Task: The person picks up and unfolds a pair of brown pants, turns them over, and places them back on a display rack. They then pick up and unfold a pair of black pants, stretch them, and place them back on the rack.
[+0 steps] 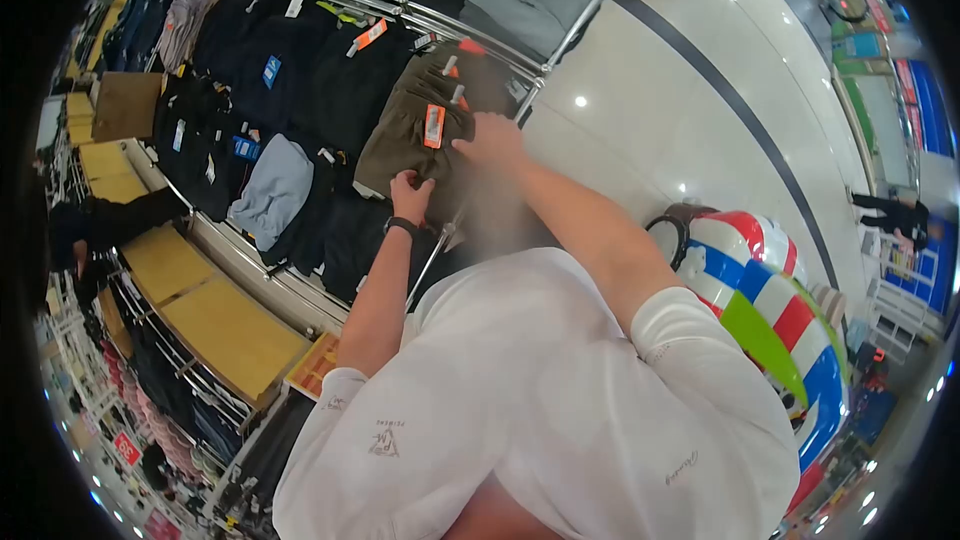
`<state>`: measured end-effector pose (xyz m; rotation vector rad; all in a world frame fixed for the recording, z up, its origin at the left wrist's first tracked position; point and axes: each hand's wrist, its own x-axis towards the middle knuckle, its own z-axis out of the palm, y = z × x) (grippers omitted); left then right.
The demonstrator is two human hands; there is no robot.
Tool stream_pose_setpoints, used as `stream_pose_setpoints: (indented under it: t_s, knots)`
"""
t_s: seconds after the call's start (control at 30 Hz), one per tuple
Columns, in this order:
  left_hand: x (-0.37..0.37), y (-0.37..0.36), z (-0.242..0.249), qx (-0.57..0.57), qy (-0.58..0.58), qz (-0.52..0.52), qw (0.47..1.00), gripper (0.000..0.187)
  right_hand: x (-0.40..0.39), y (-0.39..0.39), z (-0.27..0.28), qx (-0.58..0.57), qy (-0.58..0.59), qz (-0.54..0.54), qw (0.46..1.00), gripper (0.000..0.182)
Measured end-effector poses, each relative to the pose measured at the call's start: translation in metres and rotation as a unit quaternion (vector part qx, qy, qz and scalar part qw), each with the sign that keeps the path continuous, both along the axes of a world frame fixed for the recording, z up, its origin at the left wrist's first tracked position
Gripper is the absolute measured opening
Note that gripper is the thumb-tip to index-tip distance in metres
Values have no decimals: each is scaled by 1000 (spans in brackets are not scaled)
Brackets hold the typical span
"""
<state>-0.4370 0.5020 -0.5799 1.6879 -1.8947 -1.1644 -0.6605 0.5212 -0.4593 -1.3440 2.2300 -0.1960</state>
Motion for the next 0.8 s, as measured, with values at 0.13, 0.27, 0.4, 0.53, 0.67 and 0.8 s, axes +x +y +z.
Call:
stream_pose_setpoints:
  t_s: [0.13,0.27,0.4,0.53,0.67,0.8]
  knots:
    - [-1,11,0,7,-39,20,999,51,-2,1,2,-88,-55,139,985,40]
    - [-4,13,-19,6,-30,91,995,47,-13,5,-24,-229,-42,380,895,34]
    - [3,6,-21,79,134,124,980,38,-44,-15,-16,-166,-122,213,955,31]
    - [4,20,-4,-32,-116,293,948,46,-71,-29,-27,-69,-102,238,963,33]
    - [17,24,-21,145,82,445,880,63,-75,-31,-20,-45,-93,235,967,36]
    - [5,7,-7,209,219,478,825,65,-77,-35,-6,-50,-68,219,972,53]
